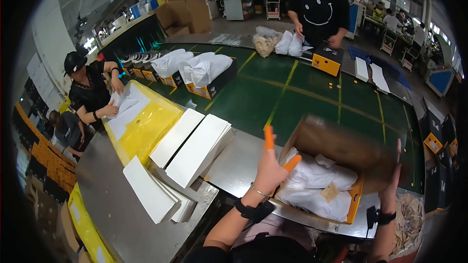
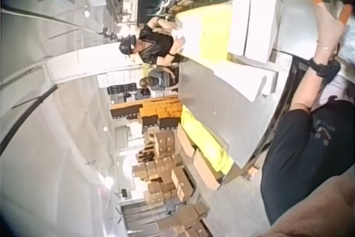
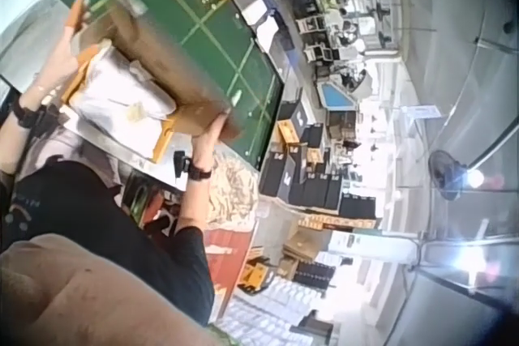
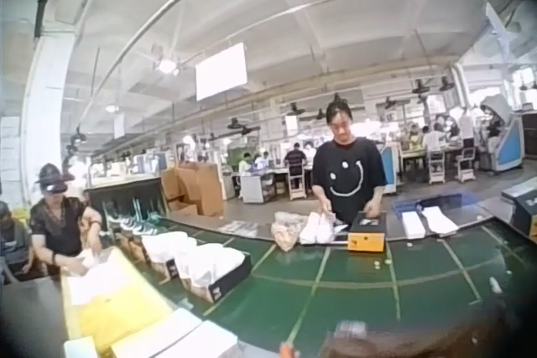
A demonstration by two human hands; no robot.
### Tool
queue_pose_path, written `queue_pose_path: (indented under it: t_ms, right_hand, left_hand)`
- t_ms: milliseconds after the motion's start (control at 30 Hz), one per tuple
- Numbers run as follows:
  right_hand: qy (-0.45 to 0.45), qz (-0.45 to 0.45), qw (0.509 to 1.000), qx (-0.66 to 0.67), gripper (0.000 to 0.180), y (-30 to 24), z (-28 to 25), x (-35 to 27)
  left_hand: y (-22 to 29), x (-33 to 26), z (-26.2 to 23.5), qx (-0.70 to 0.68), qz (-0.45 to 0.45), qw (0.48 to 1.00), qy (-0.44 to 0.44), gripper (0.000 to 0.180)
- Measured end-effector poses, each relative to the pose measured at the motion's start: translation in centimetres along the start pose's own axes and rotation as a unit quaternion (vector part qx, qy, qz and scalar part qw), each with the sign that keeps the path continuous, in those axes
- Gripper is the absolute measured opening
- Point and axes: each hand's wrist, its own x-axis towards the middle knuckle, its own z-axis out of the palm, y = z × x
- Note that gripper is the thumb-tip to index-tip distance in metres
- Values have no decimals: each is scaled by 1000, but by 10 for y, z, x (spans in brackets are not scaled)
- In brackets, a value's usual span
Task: Packing shoes into individual boxes and preparing them on a conveyor belt in a manufacturing facility.
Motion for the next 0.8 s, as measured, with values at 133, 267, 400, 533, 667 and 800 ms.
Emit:
queue_pose_path:
  t_ms: [133, 267, 400, 533, 667, 800]
  right_hand:
    - [162, -26, 977, -134, 71, 38, 6, -35]
    - [68, 4, 994, -87, 73, 78, -77, -171]
    - [-48, 143, 970, -193, 67, 76, -49, -213]
    - [-212, 195, 874, -392, 50, 63, -68, -181]
    - [51, 196, 924, -325, 51, 31, -78, -138]
    - [-18, 101, 973, -207, 61, -7, -7, -82]
  left_hand:
    - [17, -9, 13, 178, 54, 981, -62, 51]
    - [-41, -45, 0, 77, 63, 992, -74, 36]
    - [-56, -83, -29, 47, -63, 975, -209, 56]
    - [-59, -81, -70, 55, -242, 958, -142, 50]
    - [-58, -39, -79, -155, -131, 979, -17, 47]
    - [-4, -13, -39, -162, -71, 970, -166, 51]
